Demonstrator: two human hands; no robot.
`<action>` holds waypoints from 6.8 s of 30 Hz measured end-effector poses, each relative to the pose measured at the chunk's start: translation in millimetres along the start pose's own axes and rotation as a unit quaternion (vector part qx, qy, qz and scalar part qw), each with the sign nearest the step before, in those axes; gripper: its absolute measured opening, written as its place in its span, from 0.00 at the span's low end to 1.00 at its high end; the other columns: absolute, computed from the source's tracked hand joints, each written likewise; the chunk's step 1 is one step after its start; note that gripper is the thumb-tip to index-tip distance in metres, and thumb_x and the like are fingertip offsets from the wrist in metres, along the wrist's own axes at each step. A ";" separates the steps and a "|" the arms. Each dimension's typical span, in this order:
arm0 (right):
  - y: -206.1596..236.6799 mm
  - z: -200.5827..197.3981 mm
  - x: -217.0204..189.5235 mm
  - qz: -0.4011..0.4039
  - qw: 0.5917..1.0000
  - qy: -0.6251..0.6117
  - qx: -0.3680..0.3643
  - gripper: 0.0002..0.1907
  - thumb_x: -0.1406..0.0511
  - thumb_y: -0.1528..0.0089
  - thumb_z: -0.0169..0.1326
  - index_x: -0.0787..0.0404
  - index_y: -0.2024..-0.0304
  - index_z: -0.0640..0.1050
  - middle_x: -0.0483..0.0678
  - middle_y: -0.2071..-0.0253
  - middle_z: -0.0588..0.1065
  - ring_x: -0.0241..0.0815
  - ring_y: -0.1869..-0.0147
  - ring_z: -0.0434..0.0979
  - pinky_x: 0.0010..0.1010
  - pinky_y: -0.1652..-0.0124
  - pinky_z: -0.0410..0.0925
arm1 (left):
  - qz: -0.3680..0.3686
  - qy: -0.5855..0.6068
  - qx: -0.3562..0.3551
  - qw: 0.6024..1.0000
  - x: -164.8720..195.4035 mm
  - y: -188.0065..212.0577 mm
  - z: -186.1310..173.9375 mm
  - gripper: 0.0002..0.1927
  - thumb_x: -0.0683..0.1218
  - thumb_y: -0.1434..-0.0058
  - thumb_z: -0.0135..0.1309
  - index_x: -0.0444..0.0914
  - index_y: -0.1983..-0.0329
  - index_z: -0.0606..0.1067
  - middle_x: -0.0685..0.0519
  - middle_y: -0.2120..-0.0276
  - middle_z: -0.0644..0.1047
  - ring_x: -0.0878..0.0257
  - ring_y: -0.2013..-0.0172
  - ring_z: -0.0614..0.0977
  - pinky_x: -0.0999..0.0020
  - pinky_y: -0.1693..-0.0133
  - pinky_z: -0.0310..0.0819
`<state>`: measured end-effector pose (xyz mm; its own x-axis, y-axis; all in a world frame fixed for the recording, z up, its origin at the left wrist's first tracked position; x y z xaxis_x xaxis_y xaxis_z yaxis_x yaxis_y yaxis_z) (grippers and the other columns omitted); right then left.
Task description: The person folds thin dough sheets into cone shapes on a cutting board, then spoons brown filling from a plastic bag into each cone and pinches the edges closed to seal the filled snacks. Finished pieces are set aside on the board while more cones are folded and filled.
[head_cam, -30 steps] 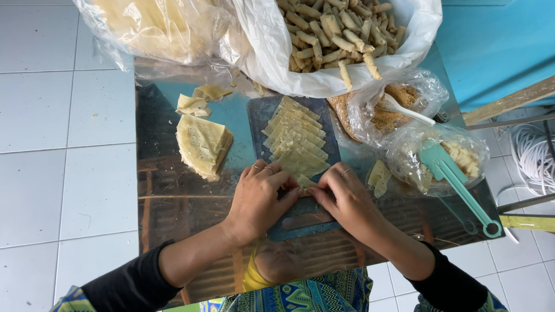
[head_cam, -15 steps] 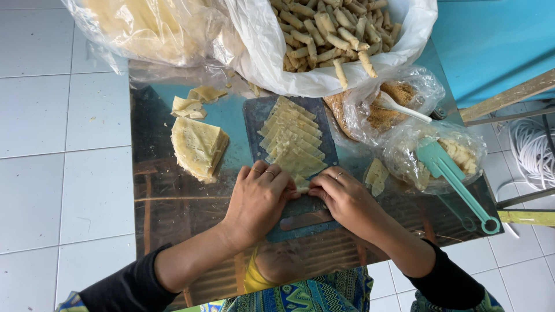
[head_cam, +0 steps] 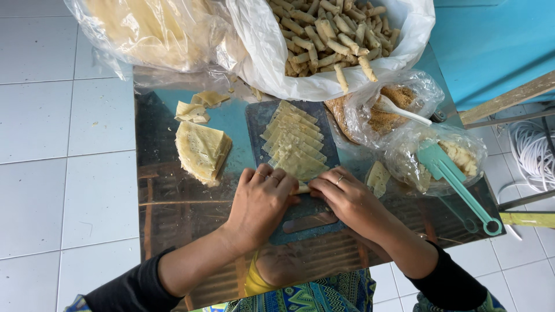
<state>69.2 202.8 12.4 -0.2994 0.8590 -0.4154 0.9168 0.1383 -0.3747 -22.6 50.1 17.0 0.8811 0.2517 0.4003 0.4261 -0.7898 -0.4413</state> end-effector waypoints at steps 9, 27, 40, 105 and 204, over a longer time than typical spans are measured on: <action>1.2 -1.3 0.6 0.056 0.997 -0.041 -0.018 0.11 0.74 0.44 0.60 0.64 0.58 0.79 0.51 0.58 0.73 0.53 0.52 0.75 0.43 0.55 0.70 | -0.064 0.065 -0.047 0.995 -6.7 -1.3 4.3 0.09 0.47 0.42 0.60 0.42 0.62 0.73 0.51 0.65 0.76 0.50 0.57 0.77 0.54 0.57 0.67; -0.7 -1.1 9.0 -0.005 0.999 -0.044 0.012 0.13 0.71 0.42 0.63 0.63 0.54 0.81 0.49 0.57 0.79 0.47 0.53 0.80 0.37 0.55 0.73 | 0.032 0.058 0.023 0.998 -8.6 -7.0 12.3 0.10 0.53 0.38 0.61 0.42 0.63 0.77 0.54 0.66 0.77 0.54 0.60 0.78 0.56 0.57 0.68; 4.3 1.8 31.1 0.065 0.989 -0.131 0.012 0.10 0.69 0.40 0.64 0.64 0.58 0.79 0.48 0.62 0.81 0.40 0.58 0.85 0.30 0.61 0.75 | 0.106 -0.005 0.038 0.994 -6.4 -7.1 21.2 0.12 0.54 0.40 0.60 0.41 0.62 0.77 0.54 0.63 0.77 0.55 0.56 0.78 0.54 0.51 0.68; -27.5 -39.1 62.9 0.151 0.985 0.013 -0.085 0.09 0.64 0.34 0.57 0.58 0.53 0.81 0.45 0.69 0.81 0.36 0.74 0.79 0.28 0.73 0.69 | -0.057 0.059 0.021 0.996 -17.1 -6.1 2.4 0.13 0.51 0.35 0.59 0.38 0.58 0.71 0.49 0.61 0.74 0.48 0.55 0.75 0.52 0.54 0.66; 64.7 -43.4 44.1 0.229 0.929 -0.145 0.251 0.08 0.73 0.33 0.54 0.65 0.52 0.81 0.47 0.56 0.81 0.32 0.59 0.79 0.19 0.64 0.70 | -0.102 0.166 -0.114 0.974 -24.6 -6.0 29.8 0.22 0.52 0.35 0.60 0.40 0.44 0.67 0.52 0.66 0.77 0.53 0.57 0.79 0.55 0.50 0.69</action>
<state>126.8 271.0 5.9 -0.0328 0.5921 -0.8052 0.7485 -0.5193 -0.4124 -40.7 65.2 -14.2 0.6525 0.2508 0.7151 0.4953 -0.8554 -0.1519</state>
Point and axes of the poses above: each hand's wrist, its own y-axis away from the middle knuckle, its own z-axis out of the palm, x = y × z, the point moved 5 cm from there along -y, towards the middle knuckle
